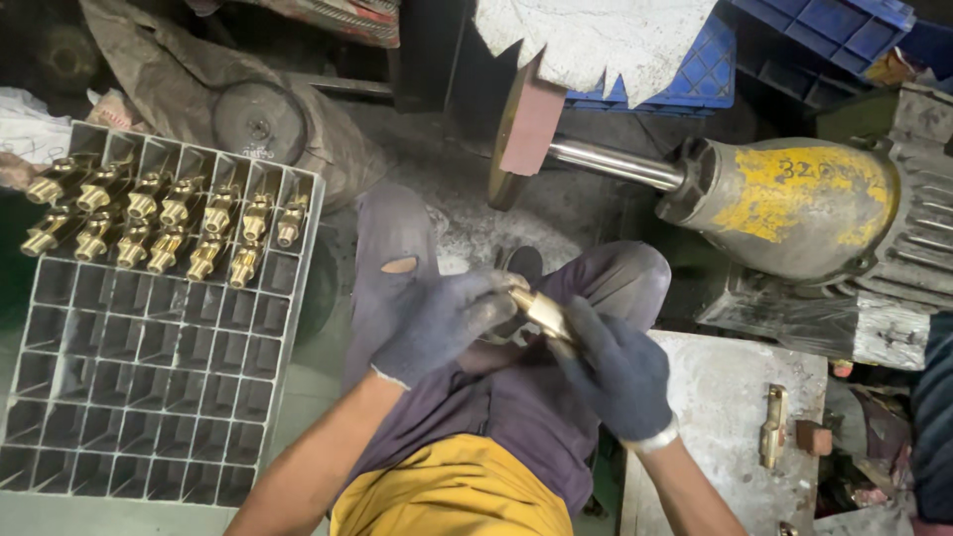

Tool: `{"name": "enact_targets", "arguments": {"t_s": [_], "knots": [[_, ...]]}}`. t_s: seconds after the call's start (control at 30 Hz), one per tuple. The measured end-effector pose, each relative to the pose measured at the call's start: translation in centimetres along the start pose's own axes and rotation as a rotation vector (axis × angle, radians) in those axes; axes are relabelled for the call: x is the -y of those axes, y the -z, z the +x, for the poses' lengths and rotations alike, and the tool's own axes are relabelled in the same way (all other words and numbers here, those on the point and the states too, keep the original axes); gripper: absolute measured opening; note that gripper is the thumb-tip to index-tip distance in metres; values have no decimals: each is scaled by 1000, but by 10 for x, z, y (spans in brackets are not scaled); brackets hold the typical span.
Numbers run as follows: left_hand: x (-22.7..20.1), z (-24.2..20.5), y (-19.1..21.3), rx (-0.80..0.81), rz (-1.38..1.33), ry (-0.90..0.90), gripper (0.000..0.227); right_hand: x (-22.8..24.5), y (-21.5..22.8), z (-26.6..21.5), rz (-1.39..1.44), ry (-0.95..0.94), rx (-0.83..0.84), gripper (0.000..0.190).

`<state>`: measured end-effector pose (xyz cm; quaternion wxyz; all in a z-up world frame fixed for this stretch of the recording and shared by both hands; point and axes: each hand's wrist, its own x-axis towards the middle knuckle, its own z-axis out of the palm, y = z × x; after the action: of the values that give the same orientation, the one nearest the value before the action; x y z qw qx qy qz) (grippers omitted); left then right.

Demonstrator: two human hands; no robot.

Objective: The person sits cross-legged on the floor and uses a bench grinder to smooth the edges of a brass metal part. They hold the part with gloved hands and rotate it against the spinning grinding wheel, then inspect it before continuing the process.

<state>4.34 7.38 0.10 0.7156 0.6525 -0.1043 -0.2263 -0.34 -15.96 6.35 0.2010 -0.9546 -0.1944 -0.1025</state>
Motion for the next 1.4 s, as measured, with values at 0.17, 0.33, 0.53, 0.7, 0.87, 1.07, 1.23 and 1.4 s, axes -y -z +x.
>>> {"name": "enact_targets", "arguments": {"t_s": [0.17,0.33,0.53,0.7,0.87,1.07,1.23,1.4], "knots": [[40,26,26,90,-214,49,34,-38,-33,30,-13,88,88,52],[100,72,47,60,-63,-17,27,-83,-66,66,-48,166,229,50],[117,98,45,-57,-126,11,23,-122,-95,96,8,236,286,55],[100,98,42,-163,-25,134,25,-127,-105,106,106,182,322,53],[100,99,41,-182,-32,148,23,-131,-113,109,408,20,409,46],[98,96,40,-225,-8,239,26,-154,-141,110,751,-327,688,38],[98,87,41,-150,1,-9,27,-145,-117,108,739,-491,822,35],[66,38,29,30,-322,64,25,-70,-37,65,343,-29,414,47]]}}
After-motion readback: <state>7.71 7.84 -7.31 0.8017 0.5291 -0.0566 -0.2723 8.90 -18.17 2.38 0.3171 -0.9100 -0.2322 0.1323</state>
